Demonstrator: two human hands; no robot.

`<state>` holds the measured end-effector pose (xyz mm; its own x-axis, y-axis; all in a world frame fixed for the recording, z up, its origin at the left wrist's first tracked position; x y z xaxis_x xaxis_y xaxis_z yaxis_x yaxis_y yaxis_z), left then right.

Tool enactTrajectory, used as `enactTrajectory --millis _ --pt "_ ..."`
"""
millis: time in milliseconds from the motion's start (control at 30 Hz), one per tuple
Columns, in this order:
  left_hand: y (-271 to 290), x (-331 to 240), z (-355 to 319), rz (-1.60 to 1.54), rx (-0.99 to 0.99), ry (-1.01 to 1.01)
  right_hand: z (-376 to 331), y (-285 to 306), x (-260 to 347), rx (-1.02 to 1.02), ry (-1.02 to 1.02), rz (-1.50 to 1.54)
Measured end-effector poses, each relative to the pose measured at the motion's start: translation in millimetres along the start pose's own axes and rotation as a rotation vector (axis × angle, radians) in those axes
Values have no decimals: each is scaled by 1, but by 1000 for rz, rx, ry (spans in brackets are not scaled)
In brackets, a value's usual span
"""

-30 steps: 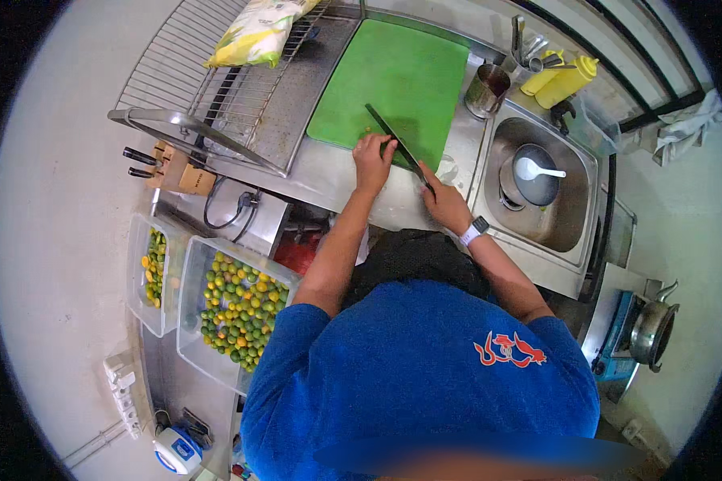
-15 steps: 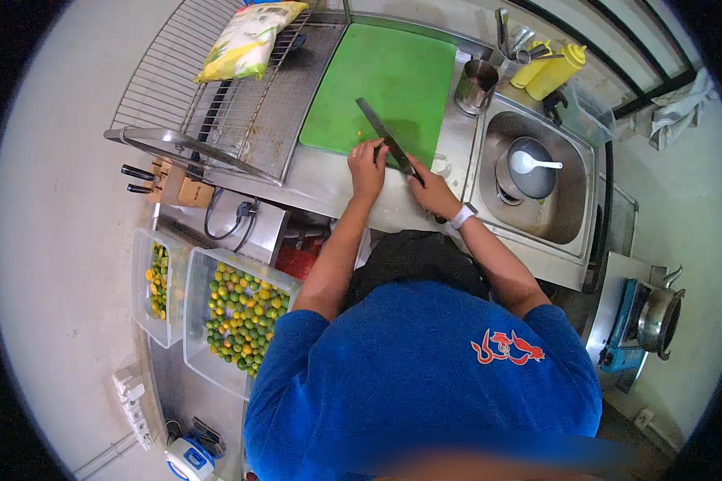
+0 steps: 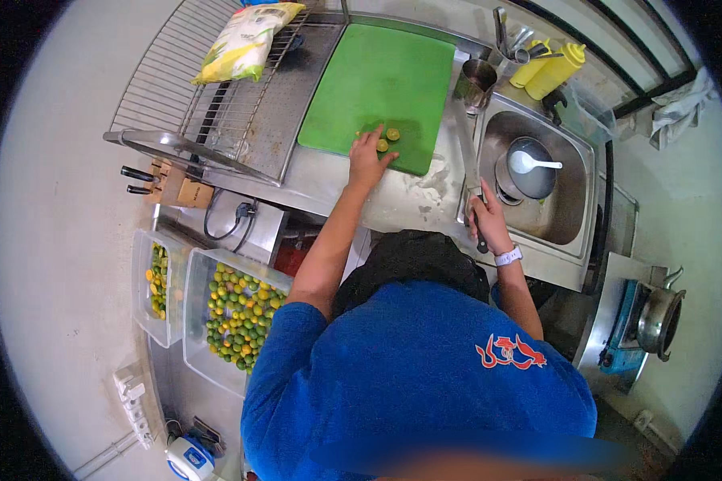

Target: Cutting small citrus fruits into halves on a cutting board in a kitchen.

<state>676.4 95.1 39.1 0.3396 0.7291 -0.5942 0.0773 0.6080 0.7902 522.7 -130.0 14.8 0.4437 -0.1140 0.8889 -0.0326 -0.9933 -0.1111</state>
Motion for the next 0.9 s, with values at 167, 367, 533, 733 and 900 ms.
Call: enactTrajectory --millis 167,367,533,733,900 --pt "-7 -8 18 -9 113 48 -6 3 -10 -12 -21 6" --pt "-19 -4 27 -59 253 125 -4 -5 -9 0 9 -26" --pt "-6 24 14 -121 114 144 3 -21 -10 88 -9 -65" --pt "34 18 -23 -257 -29 45 4 -13 -13 30 -17 -134" --pt "139 44 -103 -539 77 231 15 -17 -4 114 39 -154"
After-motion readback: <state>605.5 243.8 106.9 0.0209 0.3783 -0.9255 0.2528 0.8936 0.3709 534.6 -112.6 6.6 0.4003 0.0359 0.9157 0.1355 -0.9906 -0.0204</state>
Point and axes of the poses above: each hand's wrist, its own z-axis towards the middle knuckle, its own y-axis out of the back of the hand, x = y × z, the point moved 10 cm from there along z, towards the middle knuckle, and after that the axes turned 9 degrees about x, right-handed, at the moved point
